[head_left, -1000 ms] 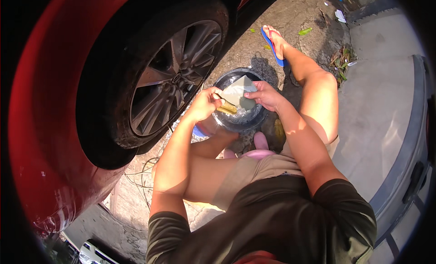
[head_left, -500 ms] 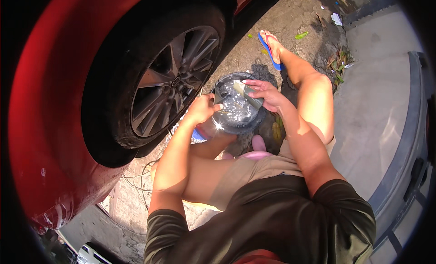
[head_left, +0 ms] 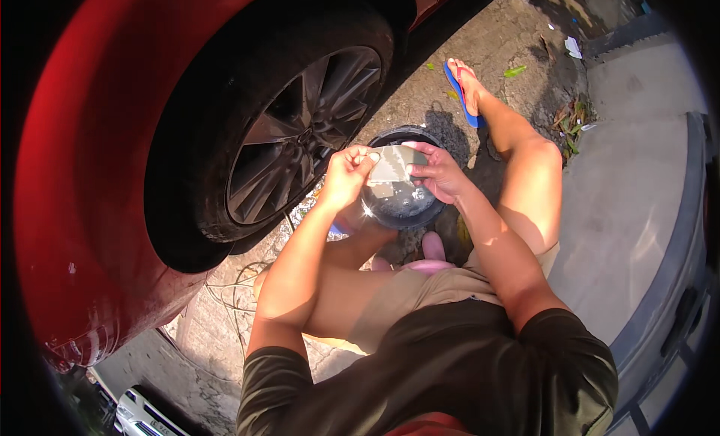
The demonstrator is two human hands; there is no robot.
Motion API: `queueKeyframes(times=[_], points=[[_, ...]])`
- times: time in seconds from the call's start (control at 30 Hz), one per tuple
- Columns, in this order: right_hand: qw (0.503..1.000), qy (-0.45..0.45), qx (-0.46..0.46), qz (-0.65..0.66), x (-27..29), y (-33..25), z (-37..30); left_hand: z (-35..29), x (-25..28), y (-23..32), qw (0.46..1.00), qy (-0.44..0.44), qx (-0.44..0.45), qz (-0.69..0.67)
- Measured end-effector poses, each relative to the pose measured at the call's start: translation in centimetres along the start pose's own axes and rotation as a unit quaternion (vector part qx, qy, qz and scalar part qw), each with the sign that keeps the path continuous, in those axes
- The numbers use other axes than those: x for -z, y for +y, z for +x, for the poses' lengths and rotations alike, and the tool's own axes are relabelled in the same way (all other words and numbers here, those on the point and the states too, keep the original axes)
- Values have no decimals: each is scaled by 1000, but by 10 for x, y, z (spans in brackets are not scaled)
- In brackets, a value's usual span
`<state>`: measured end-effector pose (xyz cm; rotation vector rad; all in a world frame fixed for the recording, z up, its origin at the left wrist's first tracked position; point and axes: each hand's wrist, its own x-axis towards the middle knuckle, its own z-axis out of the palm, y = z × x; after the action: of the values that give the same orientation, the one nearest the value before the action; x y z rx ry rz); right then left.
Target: The person is sanding the rear panel of a red car by hand using a sanding block. They repeatedly dip the sanding block into a bucket of water and rub it against the car's body, occasionally splashing water onto the surface to rinse it.
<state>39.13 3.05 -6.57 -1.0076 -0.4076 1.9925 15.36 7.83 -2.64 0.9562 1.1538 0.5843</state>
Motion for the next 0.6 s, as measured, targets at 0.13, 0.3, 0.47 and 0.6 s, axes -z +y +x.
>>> queueKeyframes(times=[0.13, 0.3, 0.47, 0.6], points=[[1000, 5, 5, 1, -2, 4, 7, -6, 5, 9, 1000, -11, -14, 5], [994, -54, -83, 40, -10, 4, 13, -9, 16, 9, 999, -38, -11, 11], [988, -39, -108, 102, -15, 32, 39, -9, 33, -2, 998, -48, -4, 32], [987, -80, -116, 82, -12, 53, 49, -7, 37, -6, 998, 0, 23, 53]])
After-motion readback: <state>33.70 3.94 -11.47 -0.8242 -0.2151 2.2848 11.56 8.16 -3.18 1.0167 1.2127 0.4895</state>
